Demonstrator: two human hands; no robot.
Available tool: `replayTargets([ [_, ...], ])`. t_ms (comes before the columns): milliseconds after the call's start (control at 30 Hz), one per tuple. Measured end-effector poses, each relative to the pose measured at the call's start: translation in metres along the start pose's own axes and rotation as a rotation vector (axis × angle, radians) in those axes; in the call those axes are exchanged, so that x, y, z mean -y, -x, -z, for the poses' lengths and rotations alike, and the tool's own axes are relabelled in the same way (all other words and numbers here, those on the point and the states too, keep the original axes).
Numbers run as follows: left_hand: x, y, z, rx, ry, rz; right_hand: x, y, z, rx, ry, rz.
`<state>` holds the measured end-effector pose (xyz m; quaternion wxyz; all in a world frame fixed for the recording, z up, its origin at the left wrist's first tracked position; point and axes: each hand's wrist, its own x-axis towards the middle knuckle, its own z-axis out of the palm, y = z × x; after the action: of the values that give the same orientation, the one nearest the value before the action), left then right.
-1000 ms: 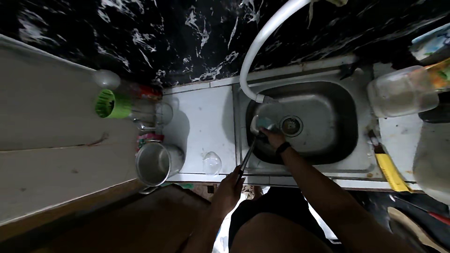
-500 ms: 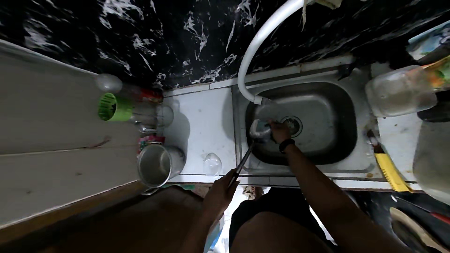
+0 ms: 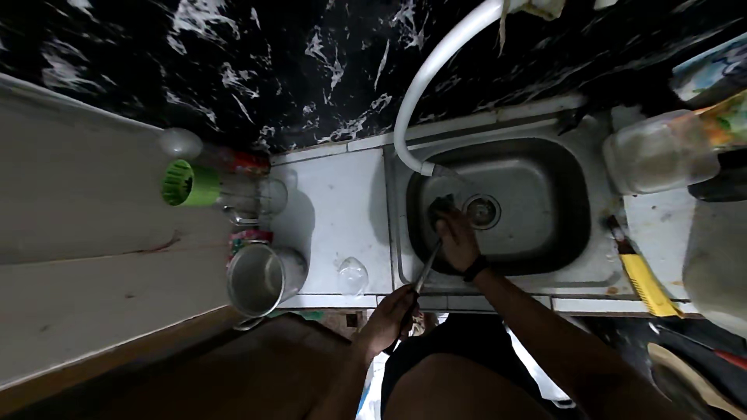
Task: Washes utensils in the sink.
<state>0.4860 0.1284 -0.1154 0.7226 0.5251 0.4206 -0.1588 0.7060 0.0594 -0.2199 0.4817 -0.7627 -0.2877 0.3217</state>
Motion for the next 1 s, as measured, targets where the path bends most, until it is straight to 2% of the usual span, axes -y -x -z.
replayTargets([
  [33, -0.002, -0.001, -0.003, 0.003, -0.049, -0.001, -0.006, -0.005, -0.008, -0.009, 0.062, 0.076],
  [100, -0.004, -0.001, -0.004, -0.009, -0.155, 0.032, -0.011, -0.022, -0.012, 0.025, 0.071, 0.059],
  [233, 0.009, 0.008, 0.005, 0.002, -0.266, 0.068, -0.011, -0.049, -0.005, 0.207, 0.043, -0.237],
  [300, 0.019, 0.012, 0.007, 0.027, -0.258, 0.072, -0.012, -0.058, 0.004, 0.221, 0.042, -0.405],
  [400, 0.030, 0.017, 0.007, 0.036, -0.177, 0.086, -0.025, -0.068, 0.011, 0.166, -0.028, -0.557],
  [500, 0.036, 0.016, 0.015, 0.032, -0.120, 0.060, -0.038, -0.068, 0.026, 0.044, -0.110, -0.623],
  [600, 0.033, 0.013, 0.025, 0.004, -0.095, 0.073, -0.048, -0.057, 0.026, -0.040, -0.231, -0.530],
  [700, 0.025, 0.005, 0.015, -0.038, -0.168, 0.084, -0.014, -0.024, 0.020, -0.051, -0.268, -0.378],
  [833, 0.013, -0.009, -0.003, -0.076, -0.283, 0.037, -0.017, 0.002, -0.015, 0.073, 0.178, 0.144],
  [867, 0.010, -0.011, -0.004, -0.079, -0.323, 0.031, -0.019, 0.000, -0.018, 0.087, 0.249, 0.198],
  [933, 0.007, -0.013, -0.002, -0.072, -0.409, 0.032, -0.021, -0.010, -0.017, 0.116, 0.203, 0.144],
  [1000, 0.009, -0.008, 0.002, -0.060, -0.442, 0.043, -0.015, -0.021, -0.012, 0.172, 0.066, -0.086],
])
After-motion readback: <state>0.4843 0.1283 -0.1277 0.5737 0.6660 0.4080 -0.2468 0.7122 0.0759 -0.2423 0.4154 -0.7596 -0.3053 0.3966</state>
